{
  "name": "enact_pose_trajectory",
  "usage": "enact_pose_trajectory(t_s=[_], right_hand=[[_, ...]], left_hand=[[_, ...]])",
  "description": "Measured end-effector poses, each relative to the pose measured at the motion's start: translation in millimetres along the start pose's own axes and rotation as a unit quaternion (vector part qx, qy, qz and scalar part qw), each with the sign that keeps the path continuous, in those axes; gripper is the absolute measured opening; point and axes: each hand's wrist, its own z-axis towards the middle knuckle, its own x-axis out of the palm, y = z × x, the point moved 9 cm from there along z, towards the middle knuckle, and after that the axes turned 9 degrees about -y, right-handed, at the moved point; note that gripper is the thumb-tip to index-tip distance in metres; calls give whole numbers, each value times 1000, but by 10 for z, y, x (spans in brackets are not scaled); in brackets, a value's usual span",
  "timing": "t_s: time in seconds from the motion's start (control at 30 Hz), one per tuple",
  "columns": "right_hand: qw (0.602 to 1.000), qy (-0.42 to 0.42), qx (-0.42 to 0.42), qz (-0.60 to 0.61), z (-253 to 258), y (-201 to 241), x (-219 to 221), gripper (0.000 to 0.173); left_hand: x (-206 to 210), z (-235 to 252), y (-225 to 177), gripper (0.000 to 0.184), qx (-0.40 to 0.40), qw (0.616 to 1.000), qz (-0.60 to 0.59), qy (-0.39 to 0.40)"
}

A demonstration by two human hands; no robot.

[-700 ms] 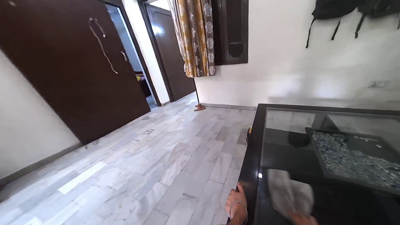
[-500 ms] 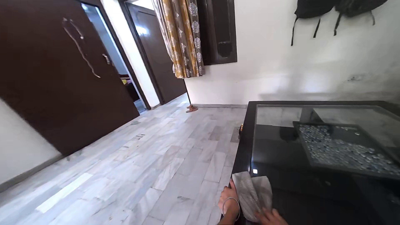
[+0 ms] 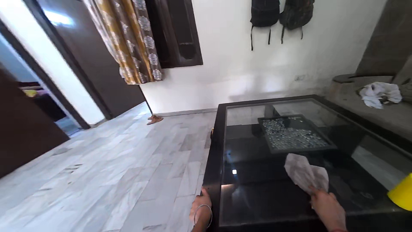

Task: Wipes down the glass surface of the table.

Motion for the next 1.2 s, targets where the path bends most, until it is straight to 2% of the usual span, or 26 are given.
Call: enact_pose_trajectory(t_s=[0.1,0.23,0.37,0.5,0.6,0.67,0.73,0.83,1.0,1.1,1.2], right_hand=[[997,8,72,-25,-42,-210,-94,37],[996,65,29,-60,-230,202,-74,39],[979,158,-118,-52,-671,924,91,43],[924,229,-308,1,-1549,1615,313,45],[878,238,-414,34,-2137,1887,372,41],[856,283,-432,14,-2297,1919,350,43],[865,281,-417,3,-2172,1821,305,42],[900,257,-348,-45,-1613,1464,231,46],[975,162,-81,-131,-516,335,-150,44],[985,115,57,-117,-279,-373,-398,40],[986,74,113,-102,-270,-686,-510,38]], left_hand=[[-16,-8,-10,77,8,1000,5,-2],[-40,-48,-21,79,6,1000,9,-4],[-34,-30,-11,79,5,1000,13,-16],[-19,1,12,79,8,1000,15,-18],[-3,25,31,80,19,999,19,-20],[2,46,42,81,21,999,17,-23],[-13,63,40,82,17,999,2,-30],[-54,26,28,79,16,999,-11,-27],[-95,-18,15,78,14,1000,-3,-20],[-137,-90,-2,80,19,1000,18,-16],[-172,-164,-33,79,29,999,14,-19]])
